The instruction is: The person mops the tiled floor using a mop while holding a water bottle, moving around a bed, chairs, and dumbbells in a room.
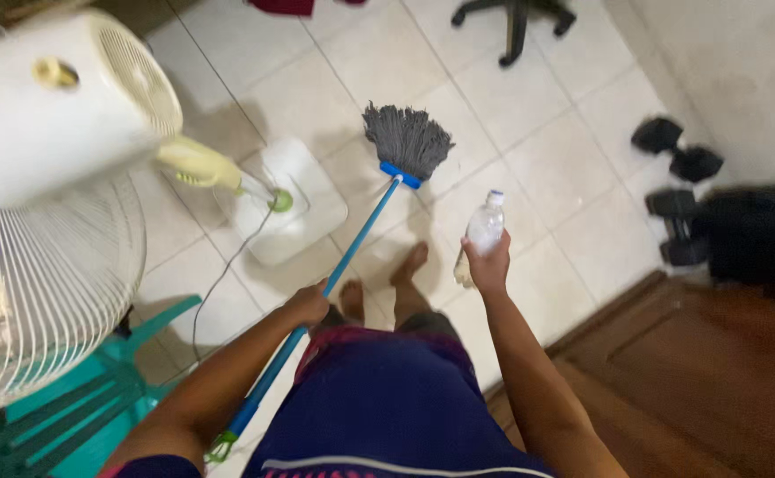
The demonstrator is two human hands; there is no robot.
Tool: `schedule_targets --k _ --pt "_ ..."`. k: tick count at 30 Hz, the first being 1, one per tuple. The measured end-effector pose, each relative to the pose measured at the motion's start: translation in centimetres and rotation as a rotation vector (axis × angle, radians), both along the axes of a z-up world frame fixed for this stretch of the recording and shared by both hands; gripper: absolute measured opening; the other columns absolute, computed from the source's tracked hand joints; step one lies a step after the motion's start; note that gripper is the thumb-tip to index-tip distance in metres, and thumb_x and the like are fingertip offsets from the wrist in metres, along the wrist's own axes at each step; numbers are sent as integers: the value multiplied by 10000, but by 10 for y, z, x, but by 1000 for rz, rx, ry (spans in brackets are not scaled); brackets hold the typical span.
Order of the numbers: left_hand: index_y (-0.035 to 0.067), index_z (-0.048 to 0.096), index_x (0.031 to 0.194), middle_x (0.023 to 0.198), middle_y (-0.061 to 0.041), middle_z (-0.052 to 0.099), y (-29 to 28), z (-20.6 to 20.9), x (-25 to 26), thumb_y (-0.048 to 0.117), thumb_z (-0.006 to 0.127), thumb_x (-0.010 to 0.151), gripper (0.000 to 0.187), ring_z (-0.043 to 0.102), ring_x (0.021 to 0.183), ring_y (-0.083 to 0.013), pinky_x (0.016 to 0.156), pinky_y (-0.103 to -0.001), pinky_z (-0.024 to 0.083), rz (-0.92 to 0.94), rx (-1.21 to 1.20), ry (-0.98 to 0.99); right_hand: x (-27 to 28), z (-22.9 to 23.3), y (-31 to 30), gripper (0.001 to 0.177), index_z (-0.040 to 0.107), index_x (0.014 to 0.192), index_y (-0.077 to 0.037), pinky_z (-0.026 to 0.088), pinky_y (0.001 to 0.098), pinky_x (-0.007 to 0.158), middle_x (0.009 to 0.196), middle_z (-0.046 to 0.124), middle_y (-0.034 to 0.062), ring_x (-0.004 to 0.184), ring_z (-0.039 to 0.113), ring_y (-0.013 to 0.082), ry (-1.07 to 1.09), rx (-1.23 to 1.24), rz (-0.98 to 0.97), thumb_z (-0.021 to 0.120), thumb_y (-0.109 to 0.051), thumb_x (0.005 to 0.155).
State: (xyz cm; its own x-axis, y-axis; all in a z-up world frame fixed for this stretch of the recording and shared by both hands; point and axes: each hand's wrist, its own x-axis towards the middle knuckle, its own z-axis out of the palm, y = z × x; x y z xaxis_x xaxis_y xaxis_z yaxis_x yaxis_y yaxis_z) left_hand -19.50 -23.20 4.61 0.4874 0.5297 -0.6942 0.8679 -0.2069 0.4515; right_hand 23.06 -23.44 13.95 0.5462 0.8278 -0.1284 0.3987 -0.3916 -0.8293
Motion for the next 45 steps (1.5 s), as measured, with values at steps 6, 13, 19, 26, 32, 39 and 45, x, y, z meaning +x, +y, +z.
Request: schedule_targets --k 6,13,19,26,32,39,45 --pt "21 566 1271 1191 -284 654 24 -12 42 338 649 856 528 662 1073 -432 899 -503 541 39 3 -17 -27 27 -58 791 431 1414 7 521 411 994 1257 655 198 1158 664 302 -24 91 -58 862 -259 806" --pt "28 729 868 830 -203 749 147 -48 264 207 546 875 256 742 788 -331 713 -455 596 83 17 -103 -39 52 -158 795 425 1422 -19 530 418 969 1230 668 213 1131 678 316 -14 -65 -186 862 -256 801" --pt "9 485 1368 1124 -266 689 78 -39 276 182 540 905 497 760 813 -368 672 -456 621 280 -117 -85 -21 39 -235 804 422 1422 -29 546 413 953 1216 680 206 1100 696 312 24 -123 -251 863 -265 792" --pt "138 320 1617 1113 -298 701 -89 12 107 301 501 935 725 733 918 -388 822 -492 575 148 -132 -3 8 -32 -306 781 437 1389 -33 543 427 927 1199 674 212 1085 688 330 109 -182 -234 875 -276 790" --pt "197 235 1618 697 -213 720 -185 98 32 277 522 960 722 703 564 -348 578 -453 592 -43 -300 306 21 -79 -349 771 449 1360 -25 555 425 906 1187 672 208 1073 690 334 127 -104 -166 871 -318 785" --pt "136 488 1450 888 -239 722 -124 27 120 282 553 918 556 729 800 -426 751 -542 573 -258 -85 102 6 -96 -382 813 427 1358 -10 562 439 871 1174 661 209 1037 692 341 314 -439 -316 854 -385 777" --pt "36 682 1127 1026 -229 733 -41 -43 387 290 604 939 325 709 945 -391 828 -518 568 -468 82 -86 -10 -115 -385 753 497 1270 44 576 414 817 1095 702 229 950 718 310 408 -580 -471 844 -443 813"
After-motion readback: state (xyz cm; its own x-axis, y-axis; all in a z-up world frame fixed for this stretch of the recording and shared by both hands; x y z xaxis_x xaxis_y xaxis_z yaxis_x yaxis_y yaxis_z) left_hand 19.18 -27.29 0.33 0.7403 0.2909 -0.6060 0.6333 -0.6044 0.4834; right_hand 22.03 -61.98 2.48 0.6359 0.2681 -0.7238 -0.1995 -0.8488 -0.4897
